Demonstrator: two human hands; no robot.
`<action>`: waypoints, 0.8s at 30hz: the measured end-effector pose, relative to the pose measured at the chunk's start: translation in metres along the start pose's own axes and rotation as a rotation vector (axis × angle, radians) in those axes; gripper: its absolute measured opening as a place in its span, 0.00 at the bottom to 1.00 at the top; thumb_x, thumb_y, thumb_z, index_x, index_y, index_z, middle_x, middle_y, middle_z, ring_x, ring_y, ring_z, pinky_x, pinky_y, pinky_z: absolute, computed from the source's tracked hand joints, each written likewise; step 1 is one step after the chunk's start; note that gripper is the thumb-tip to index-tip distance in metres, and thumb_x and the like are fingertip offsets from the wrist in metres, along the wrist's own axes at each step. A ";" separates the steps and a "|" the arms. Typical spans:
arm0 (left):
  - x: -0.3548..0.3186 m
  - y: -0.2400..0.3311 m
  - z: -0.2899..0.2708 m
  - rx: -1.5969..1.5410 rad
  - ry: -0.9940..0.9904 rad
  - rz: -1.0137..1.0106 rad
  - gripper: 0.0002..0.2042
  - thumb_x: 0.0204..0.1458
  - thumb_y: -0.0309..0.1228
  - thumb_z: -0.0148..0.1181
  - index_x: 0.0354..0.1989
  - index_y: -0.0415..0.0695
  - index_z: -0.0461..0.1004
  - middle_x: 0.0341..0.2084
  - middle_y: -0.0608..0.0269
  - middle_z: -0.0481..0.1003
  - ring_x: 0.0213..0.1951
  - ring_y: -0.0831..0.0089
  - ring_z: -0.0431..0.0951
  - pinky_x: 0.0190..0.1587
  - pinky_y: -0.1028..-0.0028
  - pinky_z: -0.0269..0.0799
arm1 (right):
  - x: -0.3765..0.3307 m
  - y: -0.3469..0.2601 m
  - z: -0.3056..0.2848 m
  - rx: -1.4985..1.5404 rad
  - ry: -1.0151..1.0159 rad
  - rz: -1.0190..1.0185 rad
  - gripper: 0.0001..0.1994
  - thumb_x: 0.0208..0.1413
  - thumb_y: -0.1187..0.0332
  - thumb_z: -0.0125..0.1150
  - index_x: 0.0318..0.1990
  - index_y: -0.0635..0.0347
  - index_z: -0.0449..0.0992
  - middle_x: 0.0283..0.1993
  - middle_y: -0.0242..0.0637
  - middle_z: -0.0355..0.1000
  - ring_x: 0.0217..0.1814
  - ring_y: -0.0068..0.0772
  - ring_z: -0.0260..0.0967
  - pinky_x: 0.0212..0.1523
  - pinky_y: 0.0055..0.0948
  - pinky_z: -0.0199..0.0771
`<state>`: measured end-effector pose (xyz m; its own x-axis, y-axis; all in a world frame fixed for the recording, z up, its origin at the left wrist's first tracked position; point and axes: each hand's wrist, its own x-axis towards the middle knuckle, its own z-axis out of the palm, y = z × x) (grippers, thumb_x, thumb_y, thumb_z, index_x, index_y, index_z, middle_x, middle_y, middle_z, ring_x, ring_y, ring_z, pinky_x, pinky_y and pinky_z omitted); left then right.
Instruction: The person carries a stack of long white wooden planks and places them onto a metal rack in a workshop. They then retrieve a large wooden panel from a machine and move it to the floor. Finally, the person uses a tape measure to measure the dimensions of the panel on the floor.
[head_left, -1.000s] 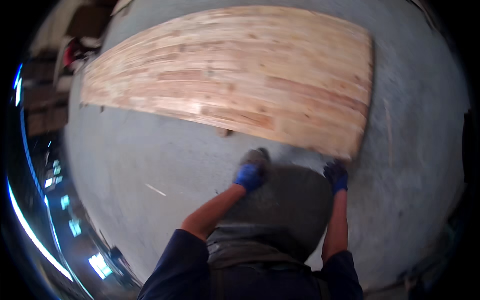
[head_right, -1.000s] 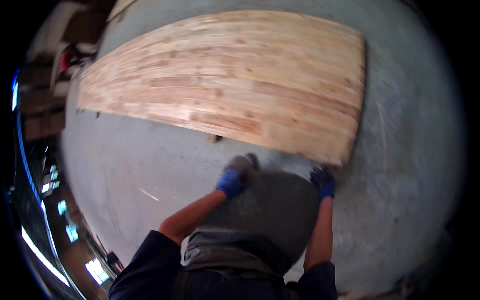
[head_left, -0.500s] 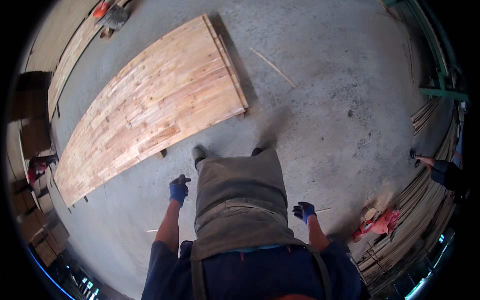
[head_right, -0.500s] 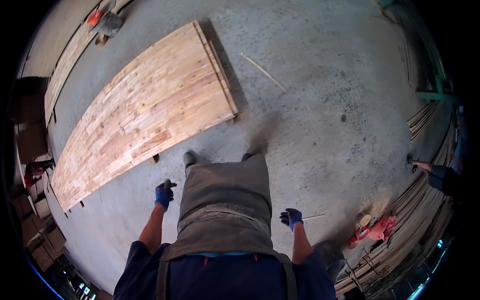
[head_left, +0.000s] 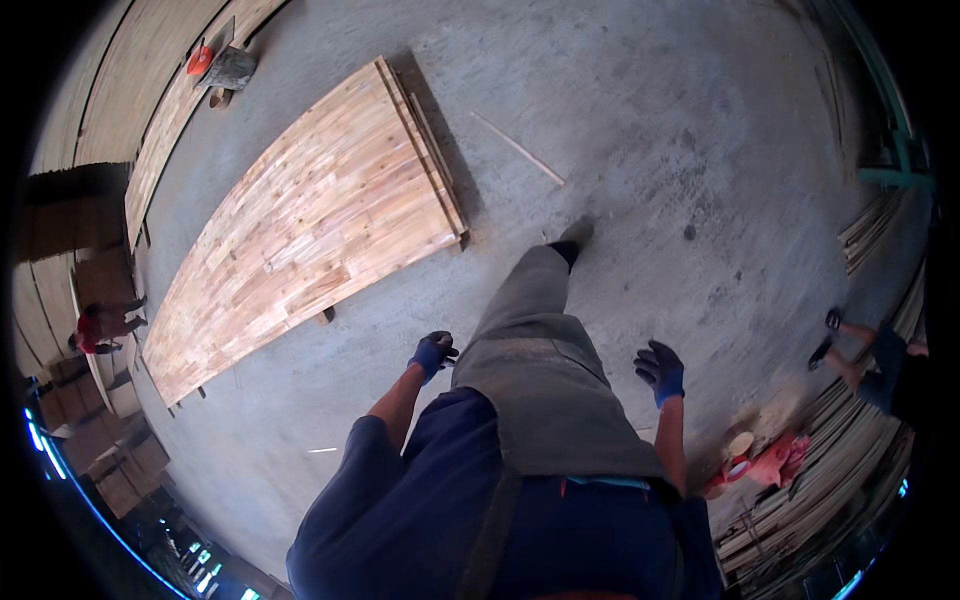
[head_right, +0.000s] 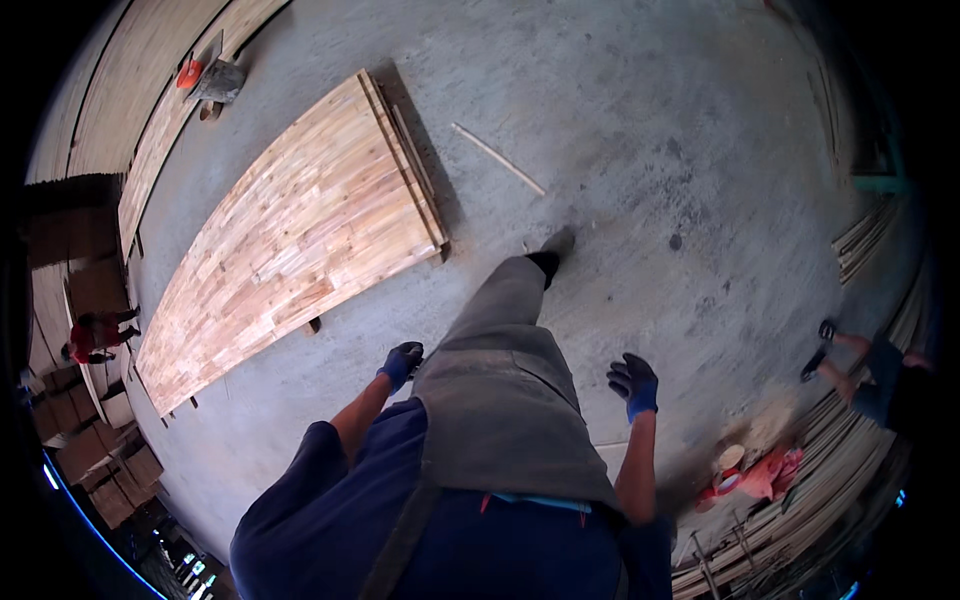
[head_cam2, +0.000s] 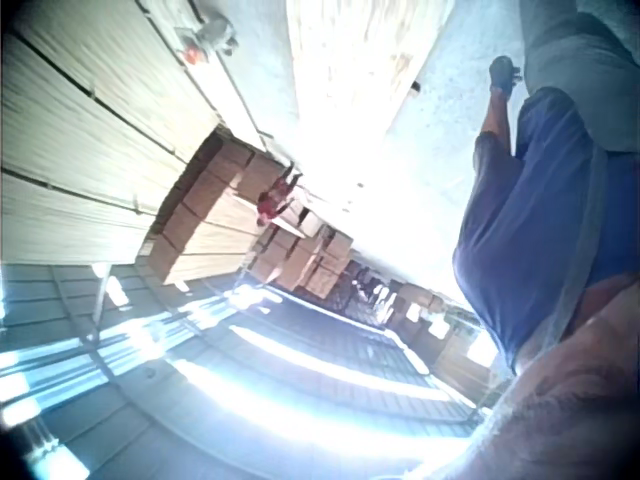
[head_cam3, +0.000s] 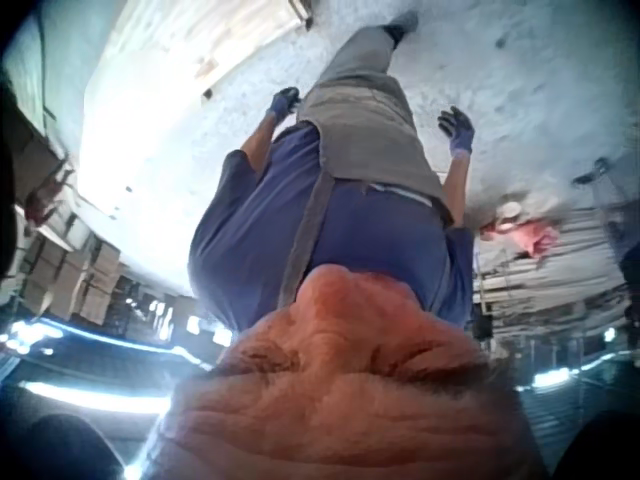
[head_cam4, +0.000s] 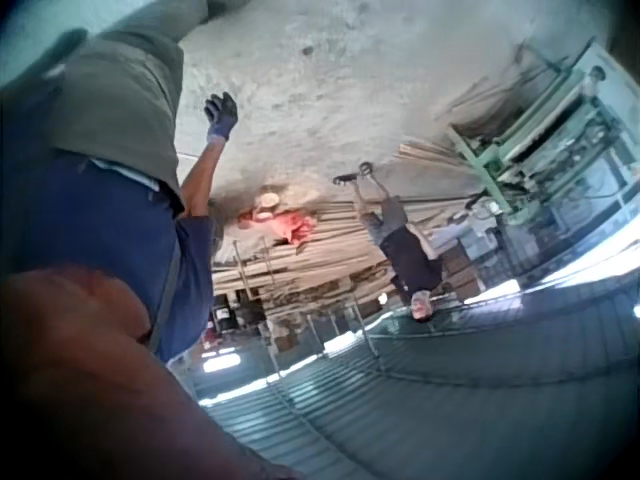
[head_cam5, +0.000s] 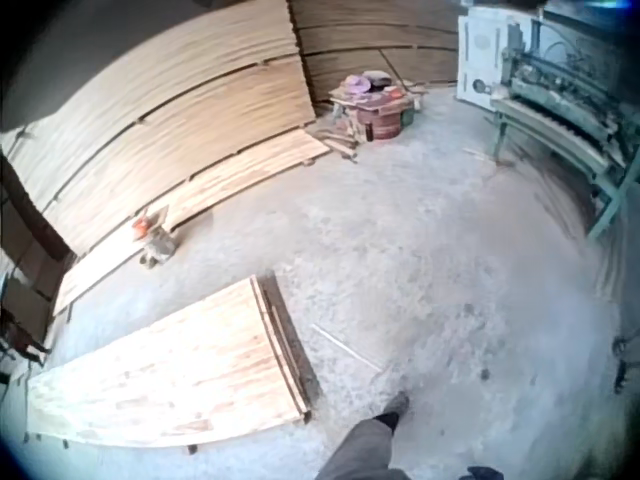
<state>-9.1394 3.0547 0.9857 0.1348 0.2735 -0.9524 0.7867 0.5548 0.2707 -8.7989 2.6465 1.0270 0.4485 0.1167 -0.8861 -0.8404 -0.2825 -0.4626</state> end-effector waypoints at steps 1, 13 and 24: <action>0.022 0.023 0.012 -0.018 0.011 0.084 0.21 0.60 0.39 0.55 0.59 0.43 0.66 0.33 0.57 0.78 0.26 0.72 0.77 0.27 0.70 0.72 | 0.010 -0.008 -0.021 0.026 0.069 0.045 0.21 0.60 0.55 0.54 0.58 0.51 0.70 0.48 0.46 0.75 0.43 0.43 0.76 0.43 0.42 0.77; 0.009 0.057 0.111 -0.233 0.327 0.238 0.25 0.57 0.29 0.56 0.63 0.41 0.61 0.40 0.54 0.76 0.35 0.69 0.79 0.33 0.70 0.78 | 0.118 -0.019 -0.162 -0.235 -0.034 0.483 0.17 0.59 0.58 0.56 0.53 0.50 0.72 0.43 0.40 0.76 0.40 0.39 0.73 0.42 0.41 0.73; 0.017 0.058 0.084 0.458 0.543 0.489 0.14 0.51 0.40 0.58 0.32 0.41 0.78 0.40 0.45 0.79 0.56 0.48 0.71 0.57 0.58 0.70 | 0.072 -0.122 -0.120 -0.394 0.068 0.354 0.19 0.62 0.59 0.52 0.58 0.52 0.68 0.49 0.45 0.75 0.43 0.44 0.75 0.44 0.47 0.76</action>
<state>-9.0408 3.0257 0.9731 0.3073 0.8019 -0.5124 0.8965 -0.0634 0.4384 -8.6275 2.5755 1.0230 0.1881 -0.1085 -0.9761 -0.7718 -0.6310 -0.0786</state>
